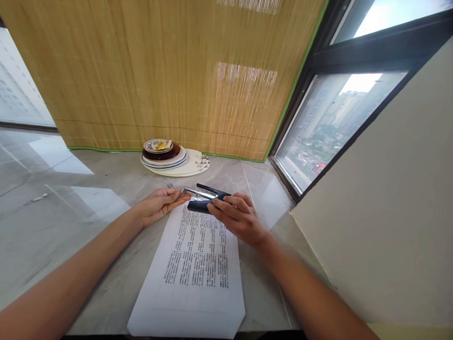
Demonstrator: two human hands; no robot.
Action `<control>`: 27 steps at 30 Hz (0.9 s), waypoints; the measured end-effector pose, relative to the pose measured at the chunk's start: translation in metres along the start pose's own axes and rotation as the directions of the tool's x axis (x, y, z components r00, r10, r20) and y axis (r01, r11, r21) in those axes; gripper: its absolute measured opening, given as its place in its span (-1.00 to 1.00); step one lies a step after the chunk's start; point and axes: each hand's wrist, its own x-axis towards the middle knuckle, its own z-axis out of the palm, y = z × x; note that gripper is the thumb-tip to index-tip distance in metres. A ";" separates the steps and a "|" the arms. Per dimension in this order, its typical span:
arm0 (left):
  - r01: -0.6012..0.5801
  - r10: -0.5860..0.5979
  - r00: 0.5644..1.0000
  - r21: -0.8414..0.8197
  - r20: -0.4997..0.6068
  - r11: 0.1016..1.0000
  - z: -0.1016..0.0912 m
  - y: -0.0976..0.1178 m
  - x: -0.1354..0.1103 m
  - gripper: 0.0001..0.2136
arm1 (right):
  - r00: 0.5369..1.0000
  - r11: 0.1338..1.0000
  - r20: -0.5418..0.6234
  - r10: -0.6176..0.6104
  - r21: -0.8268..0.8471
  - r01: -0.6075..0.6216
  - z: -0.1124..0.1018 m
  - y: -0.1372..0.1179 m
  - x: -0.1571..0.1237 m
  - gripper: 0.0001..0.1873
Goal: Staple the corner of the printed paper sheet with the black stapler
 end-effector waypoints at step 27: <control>-0.034 0.047 0.993 0.109 -0.111 0.993 0.003 0.003 0.000 -0.87 | 0.927 0.948 -0.220 0.305 0.161 -0.274 0.000 0.006 0.009 -0.60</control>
